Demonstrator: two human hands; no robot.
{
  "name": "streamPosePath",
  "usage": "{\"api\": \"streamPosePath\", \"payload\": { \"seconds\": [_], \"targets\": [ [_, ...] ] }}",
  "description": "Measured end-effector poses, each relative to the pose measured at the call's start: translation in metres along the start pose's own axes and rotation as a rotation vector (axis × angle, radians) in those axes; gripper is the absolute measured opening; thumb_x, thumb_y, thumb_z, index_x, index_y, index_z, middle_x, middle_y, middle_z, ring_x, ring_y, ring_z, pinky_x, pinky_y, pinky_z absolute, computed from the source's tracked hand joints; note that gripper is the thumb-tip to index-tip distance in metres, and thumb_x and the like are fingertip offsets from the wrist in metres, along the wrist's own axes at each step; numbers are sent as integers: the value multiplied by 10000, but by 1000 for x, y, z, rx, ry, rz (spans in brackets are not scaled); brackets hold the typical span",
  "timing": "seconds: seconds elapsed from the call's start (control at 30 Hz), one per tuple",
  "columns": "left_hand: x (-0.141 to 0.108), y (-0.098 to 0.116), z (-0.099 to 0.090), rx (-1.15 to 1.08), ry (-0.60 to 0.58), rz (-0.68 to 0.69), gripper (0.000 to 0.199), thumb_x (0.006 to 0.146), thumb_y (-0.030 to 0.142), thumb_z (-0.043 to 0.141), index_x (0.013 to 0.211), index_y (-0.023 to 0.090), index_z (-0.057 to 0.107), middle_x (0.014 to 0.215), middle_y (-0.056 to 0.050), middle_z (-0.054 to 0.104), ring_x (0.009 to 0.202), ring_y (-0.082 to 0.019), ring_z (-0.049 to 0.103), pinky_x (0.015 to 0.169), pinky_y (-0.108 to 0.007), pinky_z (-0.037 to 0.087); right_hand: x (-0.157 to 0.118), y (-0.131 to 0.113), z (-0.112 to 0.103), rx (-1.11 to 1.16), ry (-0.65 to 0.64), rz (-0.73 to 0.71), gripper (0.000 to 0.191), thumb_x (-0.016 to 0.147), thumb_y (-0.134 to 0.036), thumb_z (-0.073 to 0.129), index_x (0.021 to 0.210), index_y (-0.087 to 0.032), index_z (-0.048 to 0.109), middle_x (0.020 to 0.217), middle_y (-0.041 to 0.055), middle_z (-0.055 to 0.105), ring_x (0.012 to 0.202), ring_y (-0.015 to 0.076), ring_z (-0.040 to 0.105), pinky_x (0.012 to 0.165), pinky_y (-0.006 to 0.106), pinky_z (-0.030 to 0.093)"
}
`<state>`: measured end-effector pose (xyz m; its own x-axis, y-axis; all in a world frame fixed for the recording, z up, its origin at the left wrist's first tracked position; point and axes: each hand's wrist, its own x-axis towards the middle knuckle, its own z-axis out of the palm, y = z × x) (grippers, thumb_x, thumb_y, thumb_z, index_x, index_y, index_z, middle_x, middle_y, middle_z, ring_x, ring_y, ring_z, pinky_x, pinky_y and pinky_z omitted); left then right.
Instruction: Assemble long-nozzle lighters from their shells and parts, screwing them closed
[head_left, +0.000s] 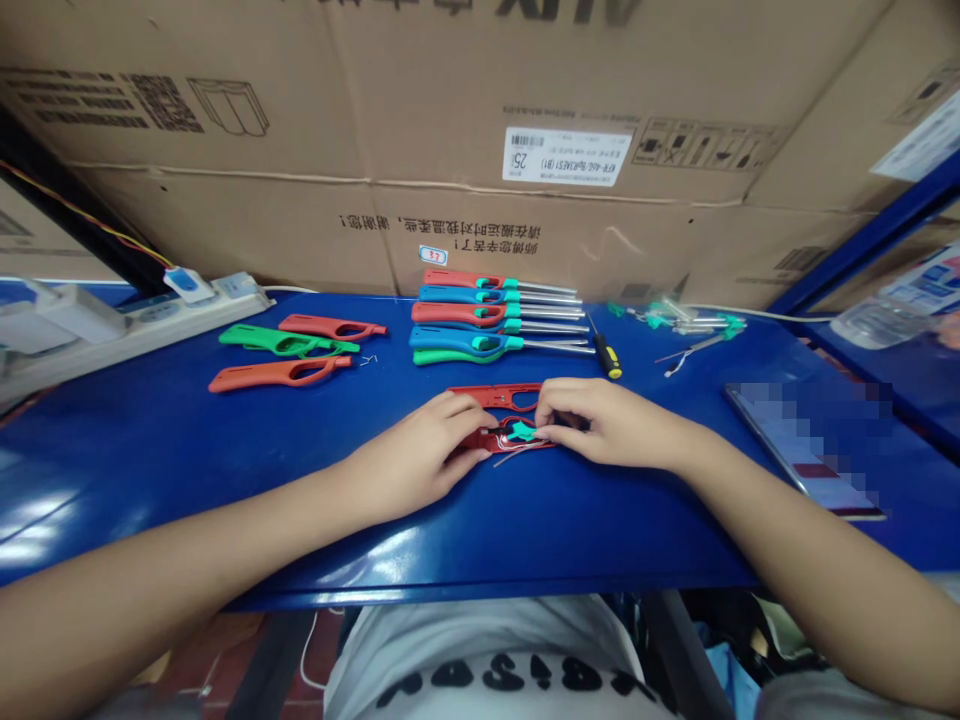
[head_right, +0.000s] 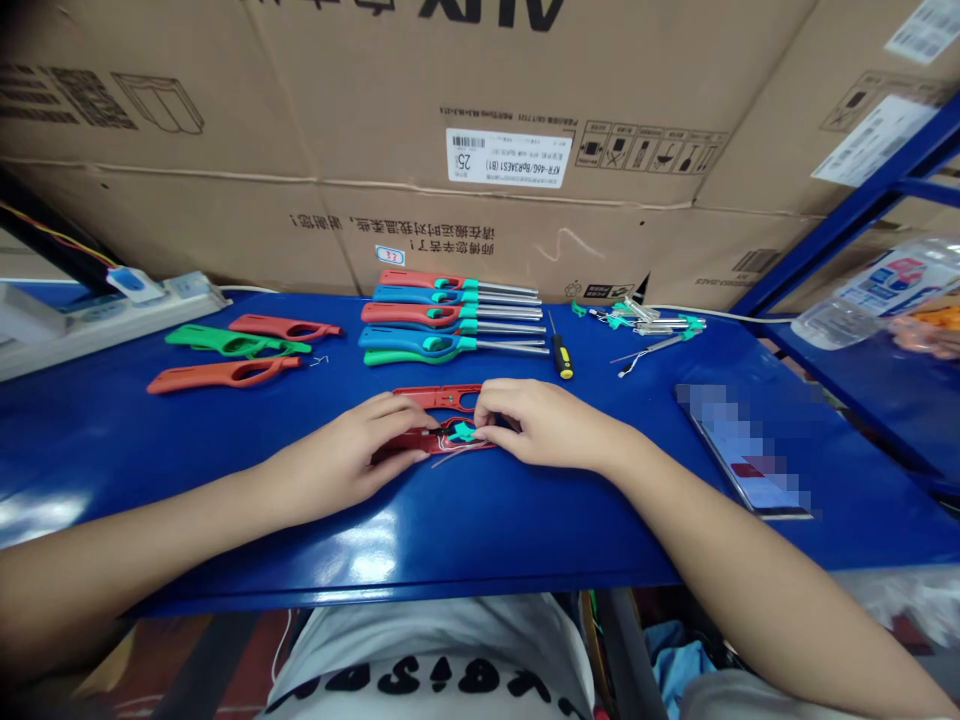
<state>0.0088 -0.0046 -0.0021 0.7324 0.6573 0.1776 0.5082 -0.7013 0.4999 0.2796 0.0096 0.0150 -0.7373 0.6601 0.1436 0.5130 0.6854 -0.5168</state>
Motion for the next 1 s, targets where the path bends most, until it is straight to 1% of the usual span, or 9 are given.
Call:
{"api": "streamPosePath", "payload": {
  "seconds": [0.1,0.2,0.33,0.43,0.57,0.67,0.77,0.9,1.0],
  "targets": [
    [0,0,0,-18,3,-2,213,987,220,578,1184,183,650,1202,-98,644,1151,-231,583,1007,-389,501,2,2,9,-2,30,7,113,974,-250,589,900,-177,634,901,36,647,789,151,577,711,273,432],
    [1,0,0,-30,10,-4,199,982,221,589,1164,184,661,1159,-90,656,1121,-225,595,985,-379,509,3,5,14,13,4,19,106,968,-254,599,901,-181,634,903,35,647,793,157,583,713,278,435],
    [2,-1,0,-45,28,-19,208,973,240,611,1165,186,667,1131,-85,662,1088,-222,616,964,-378,519,3,4,16,-14,-9,8,104,980,-253,578,929,-180,631,964,47,618,830,160,587,732,277,439],
    [3,-1,-1,-52,29,-49,209,960,245,628,1152,179,675,1113,-85,666,1068,-226,629,957,-389,524,3,1,16,-154,-9,-51,136,998,-246,535,918,-172,617,955,52,603,790,157,564,684,270,408],
    [5,0,-3,-78,14,-94,209,941,217,640,1140,171,684,1099,-84,665,1028,-223,646,931,-389,534,4,-4,19,-410,-6,-156,205,1019,-220,454,901,-161,611,903,62,601,687,157,476,583,275,305],
    [6,-1,-2,-124,11,-137,210,917,201,664,1123,170,689,1092,-79,663,973,-206,660,892,-369,545,5,-7,21,-499,15,-194,254,1033,-212,409,884,-159,608,874,64,598,654,157,432,564,284,259],
    [6,-3,-1,-156,18,-151,213,896,190,681,1109,178,688,1087,-70,661,972,-201,663,897,-366,545,5,-7,23,-495,21,-208,266,1041,-225,402,885,-157,607,874,65,601,656,156,435,574,284,270],
    [6,-3,0,-152,18,-148,227,894,177,673,1121,191,688,1092,-70,659,992,-208,659,919,-385,542,5,-6,24,-417,8,-171,228,1033,-224,421,916,-168,609,917,64,612,698,154,482,595,269,308],
    [6,-1,-1,-139,17,-146,222,899,173,667,1119,189,690,1092,-75,658,991,-213,655,914,-389,544,5,-6,23,-378,10,-165,214,1020,-207,440,899,-171,613,931,59,617,707,147,494,603,261,323]
  ]
}}
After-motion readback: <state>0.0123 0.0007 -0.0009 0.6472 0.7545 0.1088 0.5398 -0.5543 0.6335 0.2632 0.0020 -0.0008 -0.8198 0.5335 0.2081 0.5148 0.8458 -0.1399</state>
